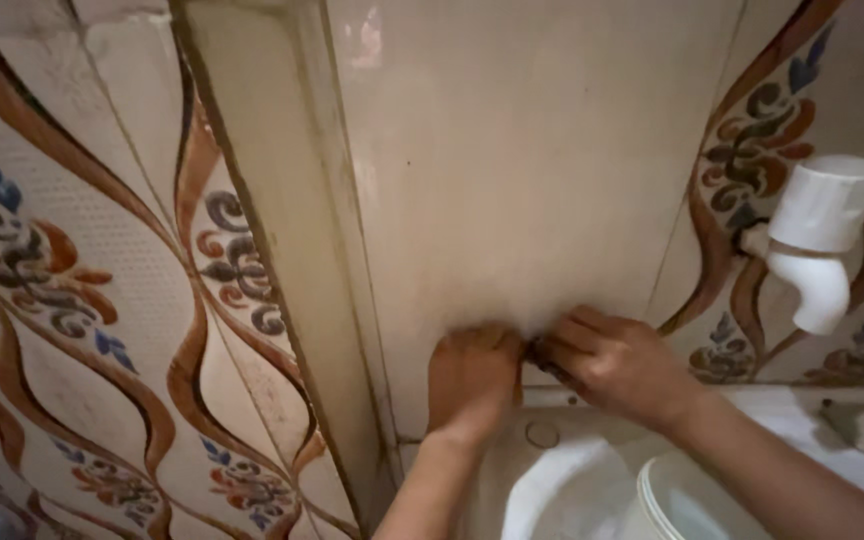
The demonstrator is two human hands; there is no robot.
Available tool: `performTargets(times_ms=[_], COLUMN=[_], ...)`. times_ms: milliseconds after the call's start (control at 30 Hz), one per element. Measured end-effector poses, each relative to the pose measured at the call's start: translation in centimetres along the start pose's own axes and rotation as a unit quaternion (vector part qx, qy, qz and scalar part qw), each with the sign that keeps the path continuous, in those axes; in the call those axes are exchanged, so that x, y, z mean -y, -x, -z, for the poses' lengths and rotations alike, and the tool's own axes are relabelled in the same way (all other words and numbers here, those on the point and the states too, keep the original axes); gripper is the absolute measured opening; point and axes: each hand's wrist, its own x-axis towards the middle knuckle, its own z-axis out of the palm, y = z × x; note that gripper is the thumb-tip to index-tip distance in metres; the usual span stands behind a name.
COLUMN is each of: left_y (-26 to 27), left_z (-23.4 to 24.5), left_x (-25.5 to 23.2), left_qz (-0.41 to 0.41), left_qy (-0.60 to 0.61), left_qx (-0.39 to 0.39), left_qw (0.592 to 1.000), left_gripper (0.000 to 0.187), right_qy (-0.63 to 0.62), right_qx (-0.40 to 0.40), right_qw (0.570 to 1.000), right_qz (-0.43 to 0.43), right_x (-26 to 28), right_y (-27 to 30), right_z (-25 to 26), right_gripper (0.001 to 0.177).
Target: The person cleans the wall around a faucet by hand and with a cloth, then rinses the area using a container of water.
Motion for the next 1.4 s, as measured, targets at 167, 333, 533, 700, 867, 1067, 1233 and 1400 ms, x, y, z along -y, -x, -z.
performTargets(times_ms=[167,333,533,700,867,1067,1233,1400], left_y=[0.2,-0.6,0.0,-1.6,0.5,-1.7,-0.2,1.0], left_z=[0.0,1.3,0.7,2.8,2.0,4.3,3.2,3.8], left_x=[-0.4,-0.3,-0.2,0.1,-0.3,0.7,0.6,0.9], left_qz=[-0.042,0.045,-0.03,0.069,0.097,0.106,0.14,0.076], left_qy=[-0.049,0.039,-0.072,0.051,-0.007,0.016,0.044,0.006], left_qx=[0.064,-0.035,0.039,-0.063,0.076,-0.039,-0.072,0.001], left_qw=[0.996,0.998,0.996,0.994,0.992,0.993,0.987,0.997], left_gripper=[0.012,0.012,0.01,0.009,0.007,0.009,0.011,0.011], right_qy=[0.002,-0.008,0.024,0.015,0.005,0.021,-0.015,-0.038], right_qx=[0.035,0.002,-0.024,-0.025,0.024,-0.022,-0.05,0.021], right_qw=[0.995,1.0,0.996,0.999,0.999,0.999,0.998,0.992], right_qz=[0.09,-0.021,0.079,-0.028,0.027,0.037,-0.022,0.117], right_x=[1.2,0.3,2.2,0.6,3.0,0.9,2.2,2.3], right_y=[-0.6,-1.7,-1.9,-3.1,-2.7,-5.5,-5.0,-5.0], right_z=[0.0,1.0,0.3,1.6,-0.1,2.4,0.4,-0.2], right_gripper=[0.015,0.016,0.013,0.012,0.015,0.014,0.011,0.009])
